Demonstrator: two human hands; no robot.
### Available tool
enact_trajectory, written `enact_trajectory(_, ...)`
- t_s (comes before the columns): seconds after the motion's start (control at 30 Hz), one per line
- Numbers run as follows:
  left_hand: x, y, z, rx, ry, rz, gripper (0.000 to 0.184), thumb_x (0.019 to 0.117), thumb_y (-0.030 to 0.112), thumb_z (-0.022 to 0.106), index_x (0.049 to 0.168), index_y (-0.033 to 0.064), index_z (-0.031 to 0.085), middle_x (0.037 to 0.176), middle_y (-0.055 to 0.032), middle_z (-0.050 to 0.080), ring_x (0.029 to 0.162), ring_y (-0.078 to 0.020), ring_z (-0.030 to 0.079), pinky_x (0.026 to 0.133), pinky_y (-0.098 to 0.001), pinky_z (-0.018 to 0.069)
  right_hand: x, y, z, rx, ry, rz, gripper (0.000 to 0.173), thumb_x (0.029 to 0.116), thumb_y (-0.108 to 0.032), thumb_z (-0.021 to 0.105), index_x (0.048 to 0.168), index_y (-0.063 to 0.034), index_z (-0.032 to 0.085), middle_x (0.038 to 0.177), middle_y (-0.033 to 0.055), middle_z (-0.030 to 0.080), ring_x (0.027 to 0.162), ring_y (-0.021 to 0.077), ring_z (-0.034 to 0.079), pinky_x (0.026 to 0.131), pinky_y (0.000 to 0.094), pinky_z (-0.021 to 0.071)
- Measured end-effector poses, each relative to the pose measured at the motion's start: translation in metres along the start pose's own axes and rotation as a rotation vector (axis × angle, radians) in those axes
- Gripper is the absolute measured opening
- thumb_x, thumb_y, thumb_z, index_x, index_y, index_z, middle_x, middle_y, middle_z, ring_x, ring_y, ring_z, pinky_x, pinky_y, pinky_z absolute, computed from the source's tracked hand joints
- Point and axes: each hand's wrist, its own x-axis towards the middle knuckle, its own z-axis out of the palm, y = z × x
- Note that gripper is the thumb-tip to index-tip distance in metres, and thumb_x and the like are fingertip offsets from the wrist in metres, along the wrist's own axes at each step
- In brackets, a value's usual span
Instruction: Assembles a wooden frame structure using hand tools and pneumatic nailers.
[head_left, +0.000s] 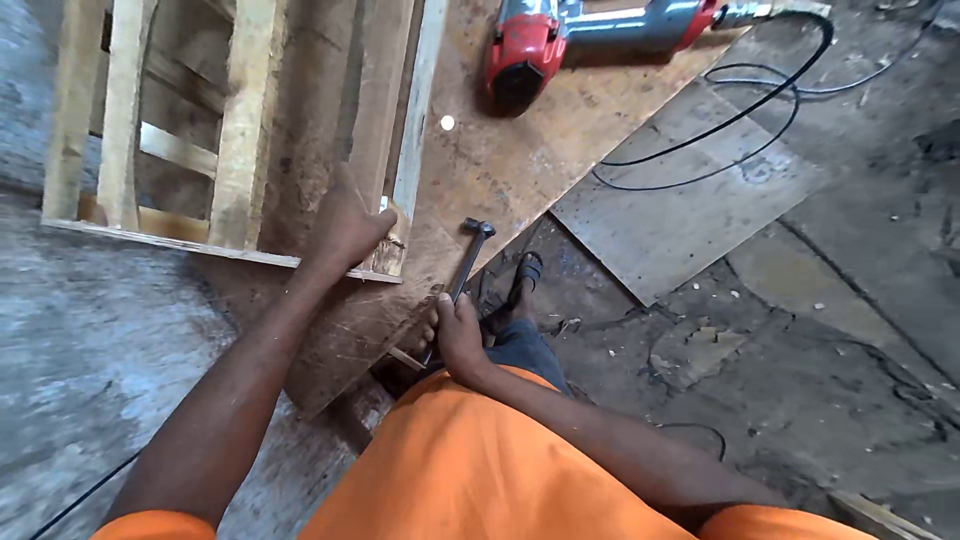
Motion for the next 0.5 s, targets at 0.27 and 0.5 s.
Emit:
enact_trajectory(0.27, 0.002, -0.005, 0.0, -0.02, -0.012, 0.03, 0.091, 0.0895, 0.044, 0.075, 0.153, 0.0019, 0.026, 0.123, -0.0253, 0.063, 0.112, -0.0407, 0.066, 0.093, -0.0627, 0.0522, -0.012, -0.004, 0.001, -0.224, -0.142, 0.025, 0.024, 0.1141, -0.023, 0.033, 0.112, -0.0028, 0.046, 0.066, 0.0047, 0.051, 0.048, 0.0165, 0.054, 0.049, 0.0344, 0.0546)
enact_trajectory(0.5, 0.005, -0.017, 0.001, -0.241, -0.009, 0.067, 0.071, 0.1082, 0.059, 0.027, 0.154, 0.0051, 0.035, 0.139, -0.0228, 0.058, 0.126, -0.0341, 0.061, 0.105, -0.0588, 0.048, -0.012, 0.006, -0.002, -0.44, -0.284, -0.196, 0.023, 0.1109, -0.021, 0.041, 0.122, -0.0025, 0.047, 0.071, 0.008, 0.055, 0.054, 0.0216, 0.058, 0.052, 0.0414, 0.0554)
